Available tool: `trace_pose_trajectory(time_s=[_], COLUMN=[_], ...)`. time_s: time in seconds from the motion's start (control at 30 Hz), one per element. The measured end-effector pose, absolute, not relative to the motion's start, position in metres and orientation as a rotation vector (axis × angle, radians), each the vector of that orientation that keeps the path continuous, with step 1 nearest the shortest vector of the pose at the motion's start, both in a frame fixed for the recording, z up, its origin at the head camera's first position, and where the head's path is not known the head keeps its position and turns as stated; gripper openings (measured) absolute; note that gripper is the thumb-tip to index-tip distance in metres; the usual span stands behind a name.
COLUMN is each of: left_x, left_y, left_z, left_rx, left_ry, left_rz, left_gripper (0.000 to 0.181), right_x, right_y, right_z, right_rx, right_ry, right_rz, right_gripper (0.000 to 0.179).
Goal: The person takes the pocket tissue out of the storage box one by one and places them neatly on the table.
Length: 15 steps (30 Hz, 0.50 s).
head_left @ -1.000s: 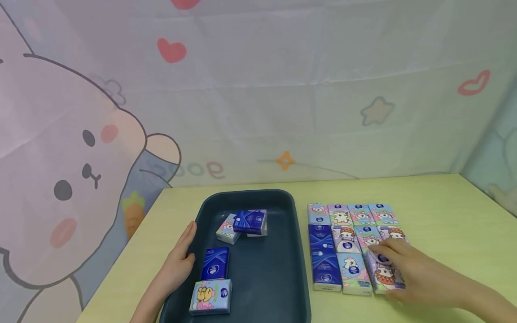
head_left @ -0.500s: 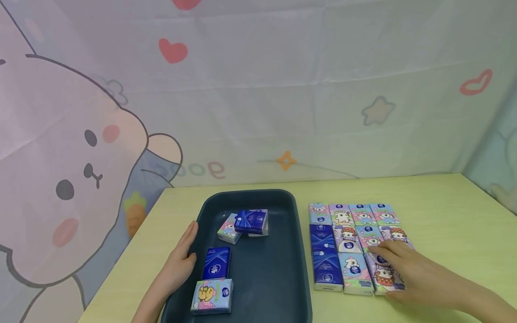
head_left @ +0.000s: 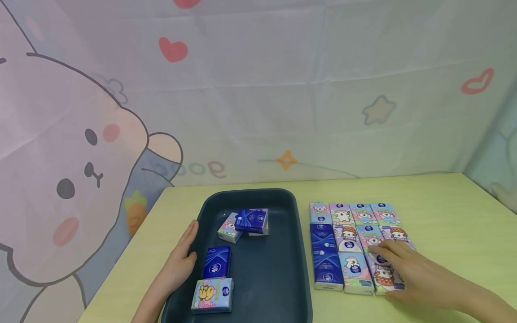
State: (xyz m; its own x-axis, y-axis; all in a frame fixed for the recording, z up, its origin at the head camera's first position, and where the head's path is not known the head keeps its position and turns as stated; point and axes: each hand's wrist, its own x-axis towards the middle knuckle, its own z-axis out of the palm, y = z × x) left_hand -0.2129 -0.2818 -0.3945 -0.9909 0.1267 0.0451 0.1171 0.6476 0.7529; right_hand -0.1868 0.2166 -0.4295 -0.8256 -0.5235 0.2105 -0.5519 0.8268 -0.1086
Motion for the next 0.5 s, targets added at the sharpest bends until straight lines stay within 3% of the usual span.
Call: trace_pose_trajectory(time_s=[0.5], left_x=[-0.2130], left_y=[-0.2808], left_z=[-0.3923], left_rx=[0.210], left_ry=[2.848], left_rz=[1.286], left_gripper=[0.069], right_x=[-0.1848], right_y=[0.2158], right_z=[-0.4291], right_rx=[0.826], right_ry=[-2.819], right_rz=[0.232], right_gripper=[0.083])
